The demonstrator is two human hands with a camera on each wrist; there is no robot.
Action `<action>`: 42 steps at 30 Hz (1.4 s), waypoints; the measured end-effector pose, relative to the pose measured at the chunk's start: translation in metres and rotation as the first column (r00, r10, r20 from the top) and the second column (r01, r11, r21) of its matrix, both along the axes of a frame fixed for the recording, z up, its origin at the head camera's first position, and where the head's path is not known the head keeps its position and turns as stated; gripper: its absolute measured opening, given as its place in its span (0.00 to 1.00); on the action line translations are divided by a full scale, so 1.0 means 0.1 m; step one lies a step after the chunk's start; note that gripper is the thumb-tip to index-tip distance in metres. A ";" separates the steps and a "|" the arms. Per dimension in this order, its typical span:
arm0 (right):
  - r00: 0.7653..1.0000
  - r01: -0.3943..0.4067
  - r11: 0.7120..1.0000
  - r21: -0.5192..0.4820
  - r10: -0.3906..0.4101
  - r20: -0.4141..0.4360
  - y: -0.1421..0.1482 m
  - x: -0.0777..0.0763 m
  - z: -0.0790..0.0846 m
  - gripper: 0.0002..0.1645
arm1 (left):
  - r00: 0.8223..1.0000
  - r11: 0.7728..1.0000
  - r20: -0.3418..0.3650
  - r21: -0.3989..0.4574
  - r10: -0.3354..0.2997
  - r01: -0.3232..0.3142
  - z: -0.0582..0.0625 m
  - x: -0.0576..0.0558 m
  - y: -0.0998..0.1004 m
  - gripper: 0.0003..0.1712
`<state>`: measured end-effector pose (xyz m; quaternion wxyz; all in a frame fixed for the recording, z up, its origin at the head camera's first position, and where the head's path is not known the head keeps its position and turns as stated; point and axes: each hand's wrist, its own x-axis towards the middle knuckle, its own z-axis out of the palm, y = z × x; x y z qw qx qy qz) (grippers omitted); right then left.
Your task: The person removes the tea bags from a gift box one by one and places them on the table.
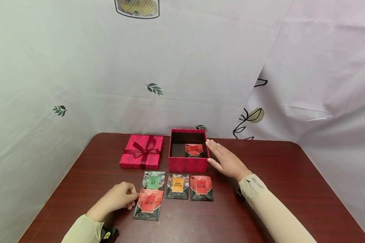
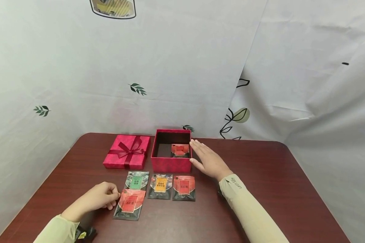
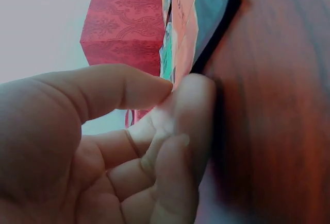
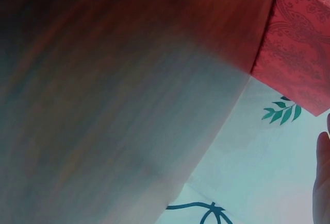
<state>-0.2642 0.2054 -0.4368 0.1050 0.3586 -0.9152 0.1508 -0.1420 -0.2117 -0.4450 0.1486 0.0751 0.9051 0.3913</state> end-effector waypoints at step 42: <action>1.000 -0.004 1.000 0.002 0.004 0.003 -0.01 0.02 0.02 0.40 | 0.998 0.864 0.016 0.499 0.063 -0.062 0.75 -0.97 1.05 0.14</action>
